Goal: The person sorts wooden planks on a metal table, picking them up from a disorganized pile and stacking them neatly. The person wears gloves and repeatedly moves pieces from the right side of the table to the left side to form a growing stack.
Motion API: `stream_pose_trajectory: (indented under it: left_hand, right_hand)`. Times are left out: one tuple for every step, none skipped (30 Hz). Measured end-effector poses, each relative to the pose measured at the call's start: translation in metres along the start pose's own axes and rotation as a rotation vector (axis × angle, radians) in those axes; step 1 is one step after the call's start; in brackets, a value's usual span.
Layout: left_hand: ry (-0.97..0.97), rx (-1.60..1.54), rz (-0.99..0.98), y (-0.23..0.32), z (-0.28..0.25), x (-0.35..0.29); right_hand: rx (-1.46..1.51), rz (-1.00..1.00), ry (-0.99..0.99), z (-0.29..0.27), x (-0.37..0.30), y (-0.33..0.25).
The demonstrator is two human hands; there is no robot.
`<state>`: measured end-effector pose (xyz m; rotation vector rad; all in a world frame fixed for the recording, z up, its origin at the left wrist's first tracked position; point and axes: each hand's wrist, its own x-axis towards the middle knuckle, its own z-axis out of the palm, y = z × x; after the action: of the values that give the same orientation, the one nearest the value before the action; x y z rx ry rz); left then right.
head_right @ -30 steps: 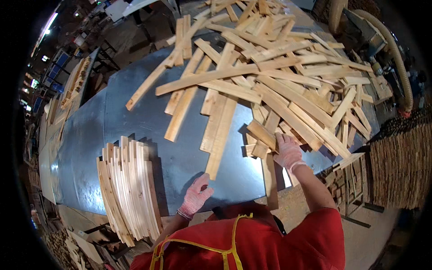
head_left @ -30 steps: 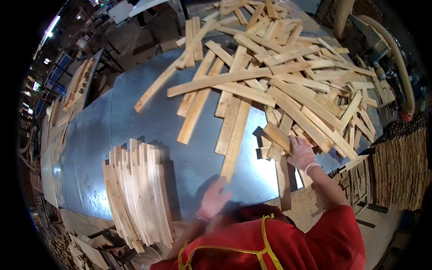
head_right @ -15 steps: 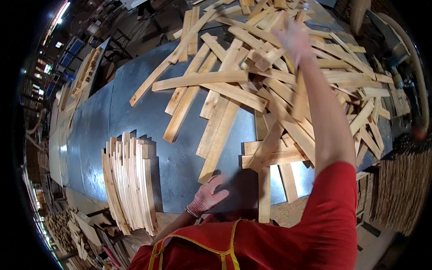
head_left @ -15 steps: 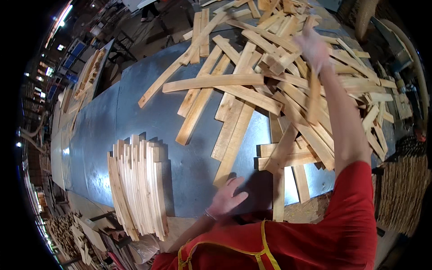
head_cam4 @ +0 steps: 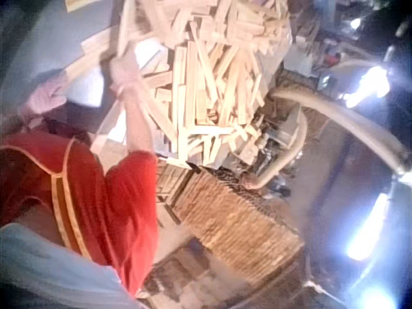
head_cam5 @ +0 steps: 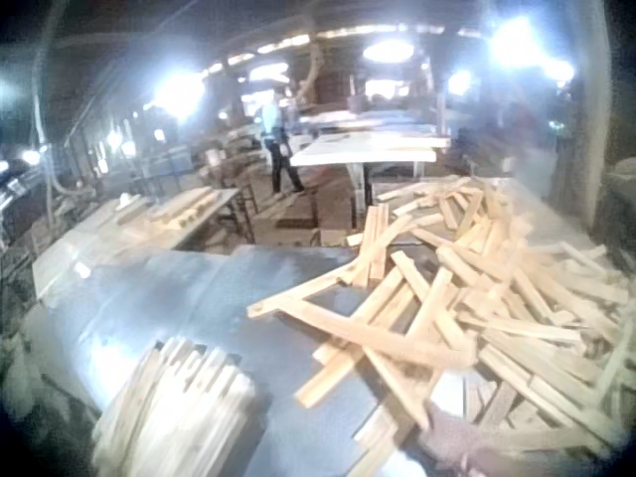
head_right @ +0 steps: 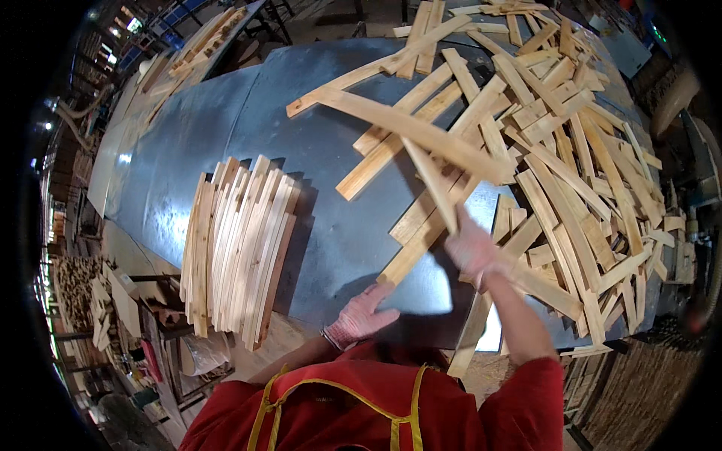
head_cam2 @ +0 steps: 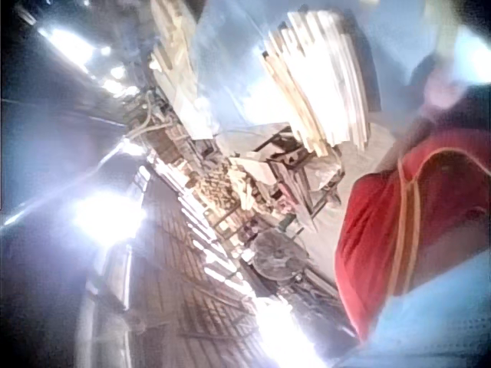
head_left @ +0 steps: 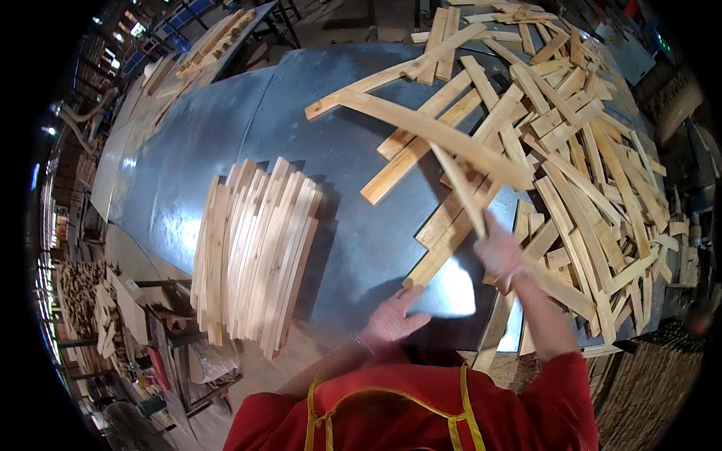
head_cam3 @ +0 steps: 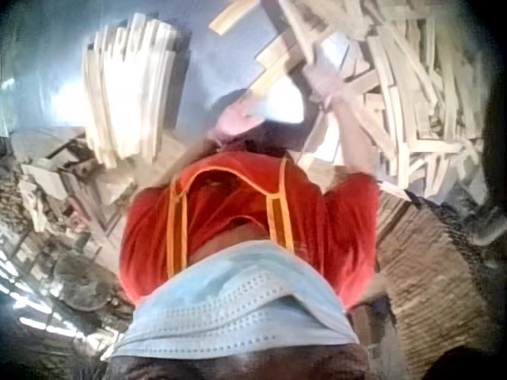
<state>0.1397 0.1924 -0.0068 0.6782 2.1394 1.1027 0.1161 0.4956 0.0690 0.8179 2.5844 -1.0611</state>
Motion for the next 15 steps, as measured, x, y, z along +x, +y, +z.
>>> stream_pose_trajectory:
  left_hand:
    - [-0.117, -0.069, -0.162, 0.016, -0.017, 0.004]
    - [-0.010, -0.246, -0.116, 0.009, -0.019, 0.008]
    - [0.096, -0.425, -0.070, -0.001, -0.016, 0.011]
    - [0.169, -0.460, -0.117, 0.004, -0.026, 0.014]
    - [0.243, -0.492, -0.162, 0.012, -0.036, 0.016]
    - [0.291, -0.382, -0.301, 0.031, -0.058, 0.014]
    - [0.430, -0.382, -0.313, 0.008, -0.055, 0.022]
    - [0.407, -0.329, -0.319, -0.016, -0.061, 0.020]
    - [0.389, -0.273, -0.329, -0.042, -0.072, 0.014]
    - [0.371, -0.220, -0.341, -0.069, -0.081, 0.007]
    - [0.376, 0.031, -0.442, -0.097, -0.085, 0.000]
    - [0.346, -0.002, -0.408, -0.106, -0.094, -0.013]
    - [0.317, -0.035, -0.373, -0.110, -0.103, -0.027]
    - [0.281, -0.065, -0.327, -0.107, -0.109, -0.037]
    - [0.272, -0.034, -0.336, -0.105, -0.110, -0.046]
  right_hand:
    - [-0.015, 0.021, -0.012, 0.021, -0.031, -0.011]
    - [-0.033, 0.028, -0.035, 0.045, -0.059, -0.028]
    - [0.022, -0.009, -0.086, 0.069, -0.082, -0.040]
    - [0.082, -0.039, -0.134, 0.093, -0.099, -0.049]
    - [0.154, -0.082, -0.202, 0.116, -0.115, -0.064]
    - [0.227, -0.128, -0.273, 0.134, -0.127, -0.074]
    - [0.091, -0.237, -0.237, 0.150, -0.134, -0.073]
    - [-0.042, -0.354, -0.203, 0.169, -0.136, -0.071]
    - [-0.173, -0.475, -0.171, 0.182, -0.139, -0.074]
    - [-0.137, -0.411, -0.356, 0.177, -0.139, -0.088]
    - [-0.102, -0.343, -0.542, 0.159, -0.134, -0.112]
    - [-0.057, -0.251, -0.719, 0.141, -0.133, -0.133]
    - [0.116, -0.274, -0.482, 0.135, -0.141, -0.160]
    - [-0.136, -0.341, -0.238, 0.152, -0.126, -0.155]
    - [-0.239, -0.617, 0.142, 0.176, -0.109, -0.148]
